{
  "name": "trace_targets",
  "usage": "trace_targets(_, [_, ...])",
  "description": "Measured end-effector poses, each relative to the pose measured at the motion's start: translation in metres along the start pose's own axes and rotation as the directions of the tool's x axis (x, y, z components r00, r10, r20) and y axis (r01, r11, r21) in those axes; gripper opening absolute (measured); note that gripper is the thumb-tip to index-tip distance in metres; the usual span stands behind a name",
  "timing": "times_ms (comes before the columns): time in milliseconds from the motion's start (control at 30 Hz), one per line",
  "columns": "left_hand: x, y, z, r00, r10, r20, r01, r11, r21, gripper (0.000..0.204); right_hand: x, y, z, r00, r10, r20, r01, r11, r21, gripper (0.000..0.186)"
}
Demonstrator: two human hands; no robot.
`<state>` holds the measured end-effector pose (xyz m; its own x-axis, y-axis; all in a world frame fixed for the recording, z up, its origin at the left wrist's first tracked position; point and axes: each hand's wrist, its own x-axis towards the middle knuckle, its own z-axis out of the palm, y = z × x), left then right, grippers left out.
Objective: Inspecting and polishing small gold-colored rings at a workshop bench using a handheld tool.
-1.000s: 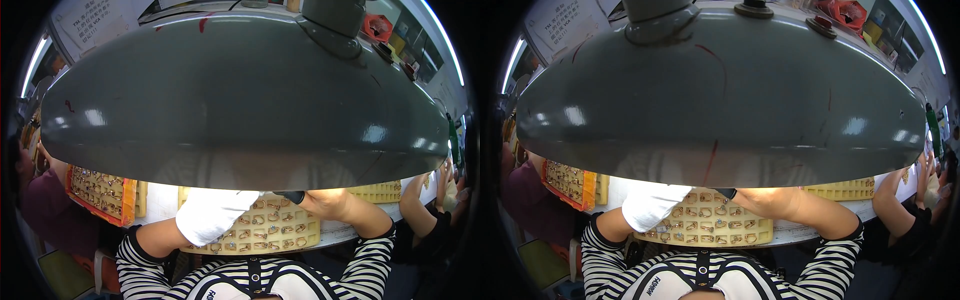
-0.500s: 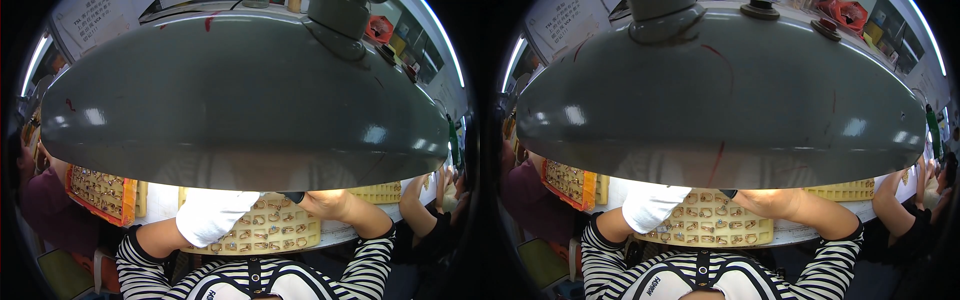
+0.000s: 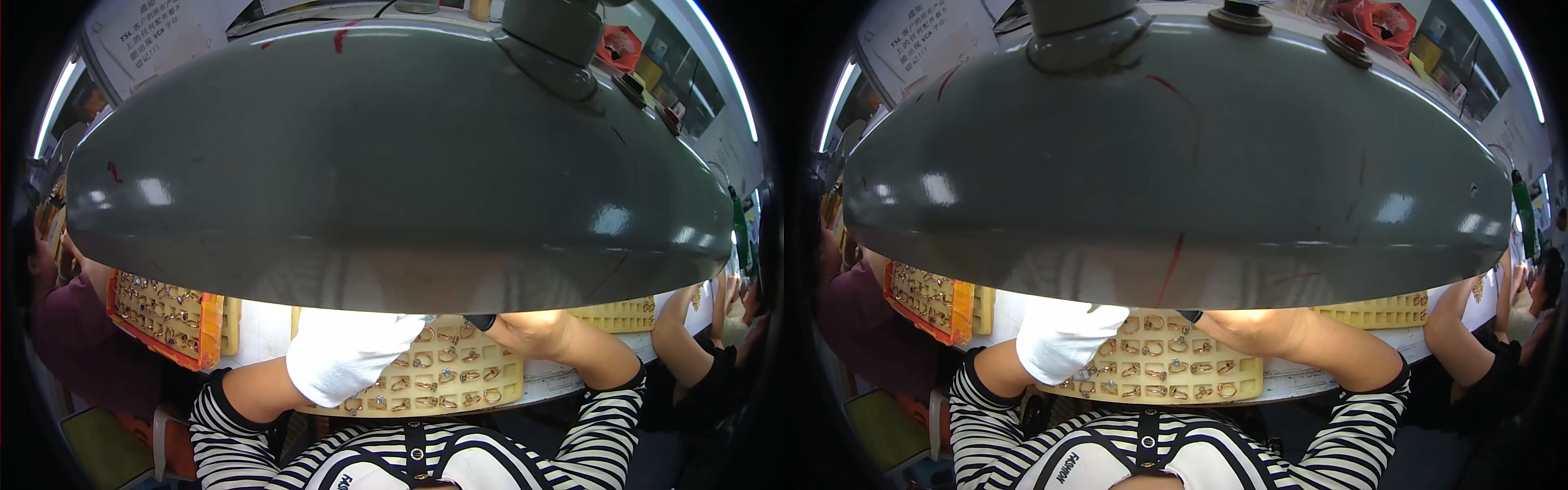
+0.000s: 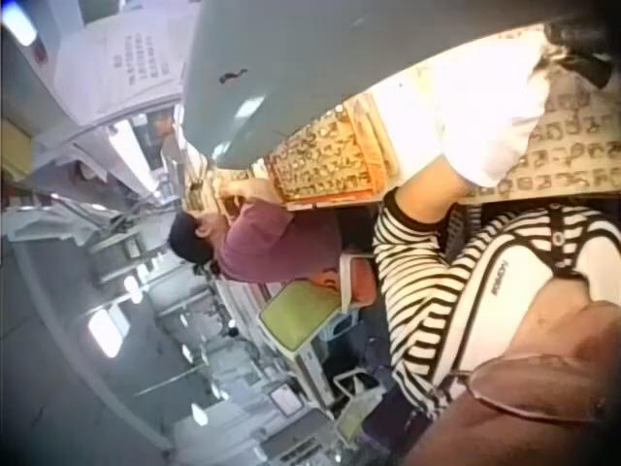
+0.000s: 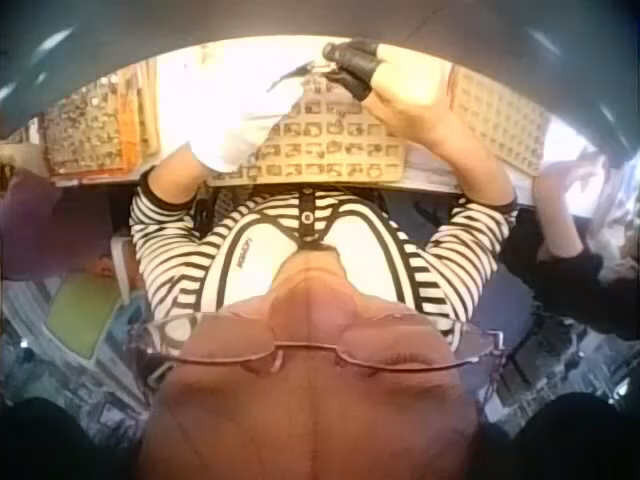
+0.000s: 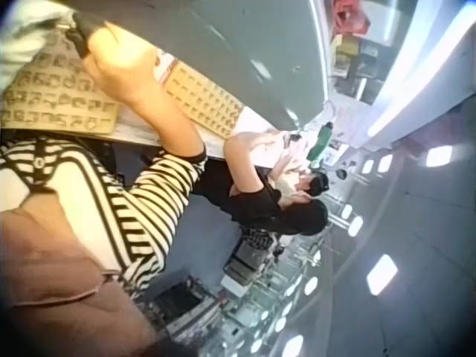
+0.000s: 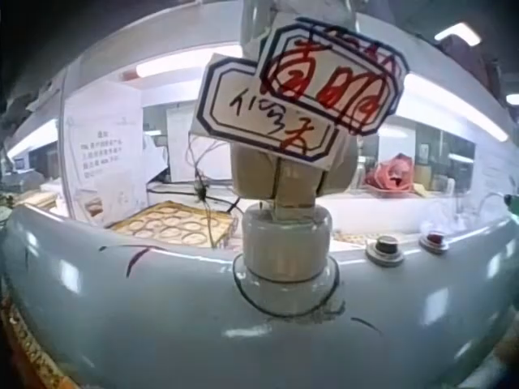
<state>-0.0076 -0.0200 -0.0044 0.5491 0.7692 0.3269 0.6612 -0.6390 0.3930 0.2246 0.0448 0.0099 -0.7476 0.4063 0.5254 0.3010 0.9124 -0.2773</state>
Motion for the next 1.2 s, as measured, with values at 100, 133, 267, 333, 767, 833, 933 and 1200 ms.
trace_targets(100, [-0.003, -0.008, 0.01, 0.988, 0.089, -0.125, -0.09, 0.996, -0.004, 0.03, 0.003, -0.003, -0.005, 0.999, -0.014, 0.043, 0.016, 0.999, -0.052, 0.029])
trace_targets(133, [-0.003, -0.008, 0.008, 0.99, 0.093, -0.106, -0.092, 0.996, 0.007, 0.03, -0.003, -0.003, -0.001, 1.0, 0.018, 0.009, -0.018, 0.998, -0.053, 0.026])
trace_targets(267, [-0.003, -0.007, 0.008, 0.991, 0.097, -0.087, -0.089, 0.991, 0.099, 0.031, 0.011, -0.007, -0.005, 0.995, 0.1, 0.025, -0.103, 0.97, 0.22, 0.018])
trace_targets(333, [-0.003, -0.007, 0.006, 0.988, 0.1, -0.119, -0.088, 0.991, 0.104, 0.032, 0.011, -0.004, -0.008, 0.976, 0.112, 0.189, -0.139, 0.981, 0.137, 0.019])
trace_targets(767, [-0.006, -0.009, 0.012, 0.992, 0.071, -0.1, -0.062, 0.994, 0.091, 0.031, 0.012, -0.009, -0.011, 0.977, 0.15, 0.152, -0.191, 0.933, 0.305, 0.02])
trace_targets(833, [-0.007, -0.009, 0.013, 0.993, 0.067, -0.099, -0.058, 0.994, 0.09, 0.03, 0.015, -0.01, -0.012, 0.979, 0.144, 0.145, -0.182, 0.938, 0.296, 0.02])
trace_targets(933, [-0.007, -0.009, 0.013, 0.993, 0.069, -0.101, -0.061, 0.995, 0.085, 0.029, 0.013, -0.011, -0.011, 0.983, 0.144, 0.115, -0.169, 0.954, 0.247, 0.019])
trace_targets(1200, [-0.005, -0.006, 0.009, 0.995, 0.08, -0.055, -0.072, 0.988, 0.135, 0.032, 0.013, -0.011, -0.01, 0.985, 0.149, 0.083, -0.168, 0.936, 0.311, 0.018])
